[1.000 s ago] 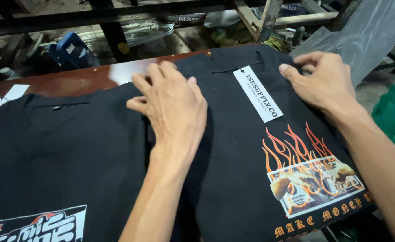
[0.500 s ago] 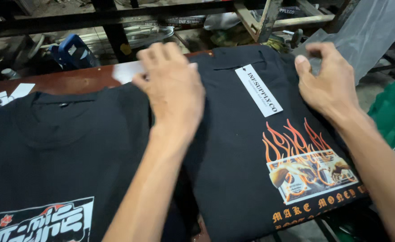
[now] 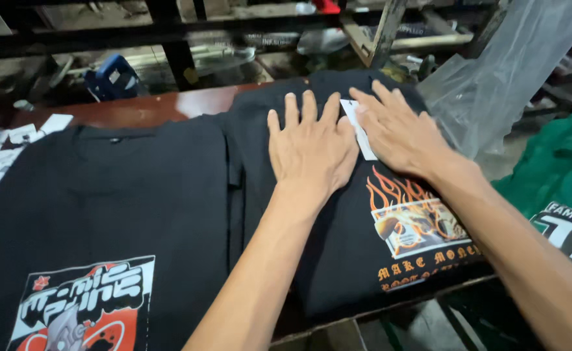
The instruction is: The person attaches white tags to black t-shirts by threading a black string through the tag and the shirt's collar. They handle two different t-shirts, one with a flame graphic and another with a robot graphic, securing each tag before moving to the next item.
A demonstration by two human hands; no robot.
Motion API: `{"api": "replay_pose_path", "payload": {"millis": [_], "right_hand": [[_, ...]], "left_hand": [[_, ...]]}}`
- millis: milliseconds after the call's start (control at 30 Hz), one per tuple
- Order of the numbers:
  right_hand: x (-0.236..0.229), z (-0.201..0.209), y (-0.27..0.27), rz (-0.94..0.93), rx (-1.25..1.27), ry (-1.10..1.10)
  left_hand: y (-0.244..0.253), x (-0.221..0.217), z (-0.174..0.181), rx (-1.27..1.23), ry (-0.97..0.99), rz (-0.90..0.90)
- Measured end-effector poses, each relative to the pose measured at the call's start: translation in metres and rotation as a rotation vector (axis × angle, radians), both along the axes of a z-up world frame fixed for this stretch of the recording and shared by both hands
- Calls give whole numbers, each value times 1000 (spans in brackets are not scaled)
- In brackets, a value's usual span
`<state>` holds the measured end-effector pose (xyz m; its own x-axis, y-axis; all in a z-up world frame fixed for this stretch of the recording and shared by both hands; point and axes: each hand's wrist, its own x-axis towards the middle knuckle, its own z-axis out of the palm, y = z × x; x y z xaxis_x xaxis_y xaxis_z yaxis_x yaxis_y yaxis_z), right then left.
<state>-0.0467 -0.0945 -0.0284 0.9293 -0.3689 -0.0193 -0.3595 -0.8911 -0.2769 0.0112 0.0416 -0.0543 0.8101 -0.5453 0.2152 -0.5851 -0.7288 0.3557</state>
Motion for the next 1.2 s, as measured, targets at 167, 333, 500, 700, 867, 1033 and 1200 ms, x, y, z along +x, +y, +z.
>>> {"api": "replay_pose_path", "payload": {"millis": [167, 333, 500, 700, 867, 1033, 1200], "right_hand": [[-21, 6, -4, -18, 222, -142], [-53, 13, 34, -57, 361, -213], [-73, 8, 59, -66, 130, -5], [-72, 18, 69, -182, 173, -29], [-75, 4, 45, -102, 195, -102], [-79, -5, 29, -173, 227, -118], [-89, -1, 32, -253, 132, 10]], "left_hand": [[22, -8, -3, -117, -71, 59], [29, -52, -22, -233, -258, 197], [44, -88, -34, -302, -236, 166], [49, -92, -27, -344, -206, 161], [57, -84, -32, -379, -198, 126], [61, -86, -29, -385, -161, 107], [58, -97, -32, -240, -375, 236]]}}
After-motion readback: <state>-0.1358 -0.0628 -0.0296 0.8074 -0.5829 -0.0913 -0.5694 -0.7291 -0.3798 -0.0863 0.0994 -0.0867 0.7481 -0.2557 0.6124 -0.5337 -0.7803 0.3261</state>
